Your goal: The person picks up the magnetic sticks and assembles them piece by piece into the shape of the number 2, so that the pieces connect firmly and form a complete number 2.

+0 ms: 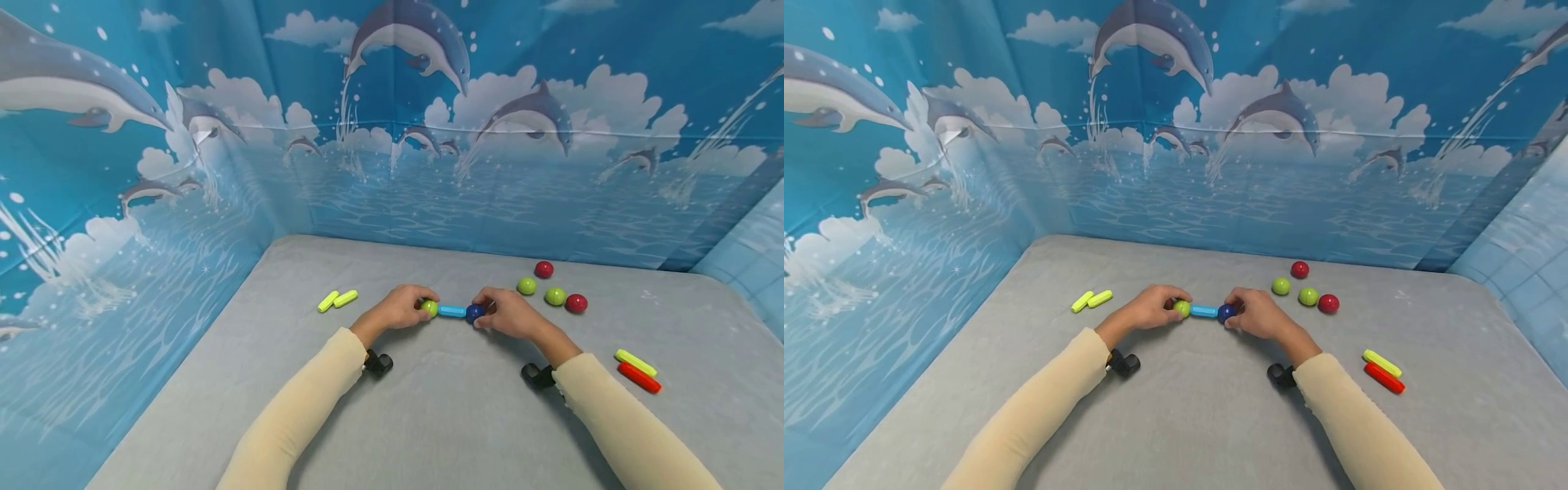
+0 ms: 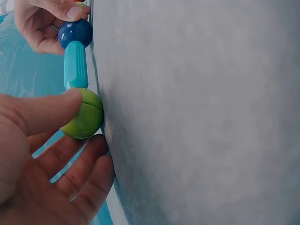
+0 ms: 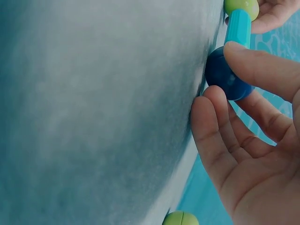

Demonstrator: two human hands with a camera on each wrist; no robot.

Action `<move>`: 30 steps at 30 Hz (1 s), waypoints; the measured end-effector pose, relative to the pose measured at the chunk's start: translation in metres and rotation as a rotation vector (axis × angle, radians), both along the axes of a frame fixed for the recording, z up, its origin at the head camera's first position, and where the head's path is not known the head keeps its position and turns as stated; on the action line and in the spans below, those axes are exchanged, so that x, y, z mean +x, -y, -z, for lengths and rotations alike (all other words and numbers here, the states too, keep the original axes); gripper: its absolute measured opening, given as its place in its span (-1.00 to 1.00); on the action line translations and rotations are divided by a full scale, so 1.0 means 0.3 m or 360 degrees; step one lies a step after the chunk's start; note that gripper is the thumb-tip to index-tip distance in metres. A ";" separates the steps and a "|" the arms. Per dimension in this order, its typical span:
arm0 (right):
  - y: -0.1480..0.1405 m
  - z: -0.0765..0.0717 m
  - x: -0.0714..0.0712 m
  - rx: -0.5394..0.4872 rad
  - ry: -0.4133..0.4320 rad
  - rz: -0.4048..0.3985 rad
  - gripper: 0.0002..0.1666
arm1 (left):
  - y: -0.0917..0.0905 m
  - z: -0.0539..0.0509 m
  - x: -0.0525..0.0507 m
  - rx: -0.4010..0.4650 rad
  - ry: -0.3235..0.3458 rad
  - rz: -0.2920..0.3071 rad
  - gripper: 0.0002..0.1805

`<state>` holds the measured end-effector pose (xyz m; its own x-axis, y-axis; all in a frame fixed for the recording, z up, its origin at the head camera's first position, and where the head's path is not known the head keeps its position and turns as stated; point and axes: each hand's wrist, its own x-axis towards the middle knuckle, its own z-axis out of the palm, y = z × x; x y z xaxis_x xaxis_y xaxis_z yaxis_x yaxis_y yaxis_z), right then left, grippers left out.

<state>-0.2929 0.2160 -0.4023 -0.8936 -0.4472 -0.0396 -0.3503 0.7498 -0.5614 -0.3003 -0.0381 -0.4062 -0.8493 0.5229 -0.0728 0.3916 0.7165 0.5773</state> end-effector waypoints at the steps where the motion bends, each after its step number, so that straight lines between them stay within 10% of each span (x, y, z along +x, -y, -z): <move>1: -0.001 0.002 0.001 -0.0002 -0.0001 -0.0001 -0.64 | 0.000 0.001 0.001 0.0004 0.0008 -0.0003 -0.59; 30: 0.005 -0.005 0.001 -0.0014 0.0017 -0.0016 -0.62 | -0.164 0.009 -0.040 0.0095 0.0055 0.0016 -0.67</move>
<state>-0.2926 0.2146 -0.4010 -0.8886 -0.4565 -0.0450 -0.3519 0.7414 -0.5714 -0.3123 0.0112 -0.4091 -0.8416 0.5355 -0.0704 0.3776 0.6766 0.6321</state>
